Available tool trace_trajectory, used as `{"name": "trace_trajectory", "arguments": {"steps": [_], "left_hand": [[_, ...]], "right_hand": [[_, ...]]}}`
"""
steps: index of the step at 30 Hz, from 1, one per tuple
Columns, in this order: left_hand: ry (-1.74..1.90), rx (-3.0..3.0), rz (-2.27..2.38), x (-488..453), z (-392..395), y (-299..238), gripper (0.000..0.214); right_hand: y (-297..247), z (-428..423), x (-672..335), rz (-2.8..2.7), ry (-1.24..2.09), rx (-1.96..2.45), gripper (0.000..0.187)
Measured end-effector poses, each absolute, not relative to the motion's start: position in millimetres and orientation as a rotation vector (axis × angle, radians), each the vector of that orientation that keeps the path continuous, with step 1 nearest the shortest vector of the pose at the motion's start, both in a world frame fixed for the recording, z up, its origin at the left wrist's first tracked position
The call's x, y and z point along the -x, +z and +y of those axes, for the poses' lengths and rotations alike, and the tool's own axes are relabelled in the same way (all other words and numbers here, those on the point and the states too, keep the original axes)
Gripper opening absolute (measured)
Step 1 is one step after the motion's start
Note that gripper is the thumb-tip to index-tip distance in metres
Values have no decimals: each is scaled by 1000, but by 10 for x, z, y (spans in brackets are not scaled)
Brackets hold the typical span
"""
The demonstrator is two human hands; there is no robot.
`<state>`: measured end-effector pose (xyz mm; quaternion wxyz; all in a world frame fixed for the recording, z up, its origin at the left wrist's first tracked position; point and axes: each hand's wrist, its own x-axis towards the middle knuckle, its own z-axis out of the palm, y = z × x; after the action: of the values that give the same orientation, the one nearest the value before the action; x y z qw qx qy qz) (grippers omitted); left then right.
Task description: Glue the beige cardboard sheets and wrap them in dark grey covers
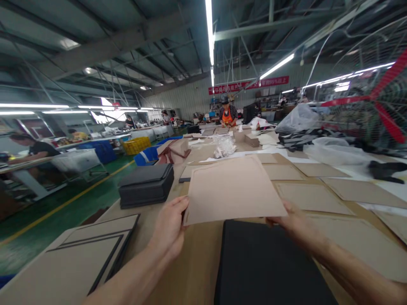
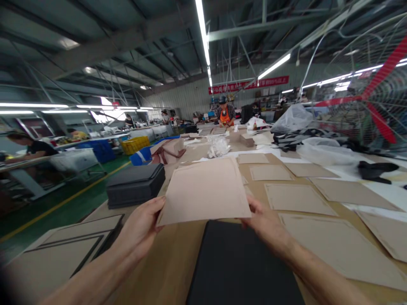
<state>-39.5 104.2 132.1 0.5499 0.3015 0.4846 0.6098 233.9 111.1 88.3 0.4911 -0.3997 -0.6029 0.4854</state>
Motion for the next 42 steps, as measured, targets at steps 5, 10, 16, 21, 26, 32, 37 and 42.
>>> {"name": "trace_trajectory", "arguments": {"steps": [5,10,16,21,26,32,37,42], "left_hand": [[1517,-709,1058,-106,991,1275,14],[1415,-658,933,-555,865,1160,15],[1378,-811,1282,-471,686,1052,28],[1629,-1042,1045,-397,497,1417,38],[1712,-981,993,-424,404,1595,38],[1564,-1067,1256,-378,469,1454,38],[1531,-1070,1306,-265,531,1396,29],[1455,-1089,1295,-5,462,1275,30]], "right_hand": [[1026,716,-2035,-1701,888,1001,39],[1048,668,-2043,-1482,494,1227,57],[1027,744,-2499,-1581,-266,1161,49],[1068,688,-2670,-1887,-796,1064,35],[995,663,-2683,-2157,-1094,1037,46],[902,606,-2640,-2227,-1181,980,44],[945,533,-2702,-2323,-1022,995,45],[907,497,-3033,-2122,-445,1061,46]]}}
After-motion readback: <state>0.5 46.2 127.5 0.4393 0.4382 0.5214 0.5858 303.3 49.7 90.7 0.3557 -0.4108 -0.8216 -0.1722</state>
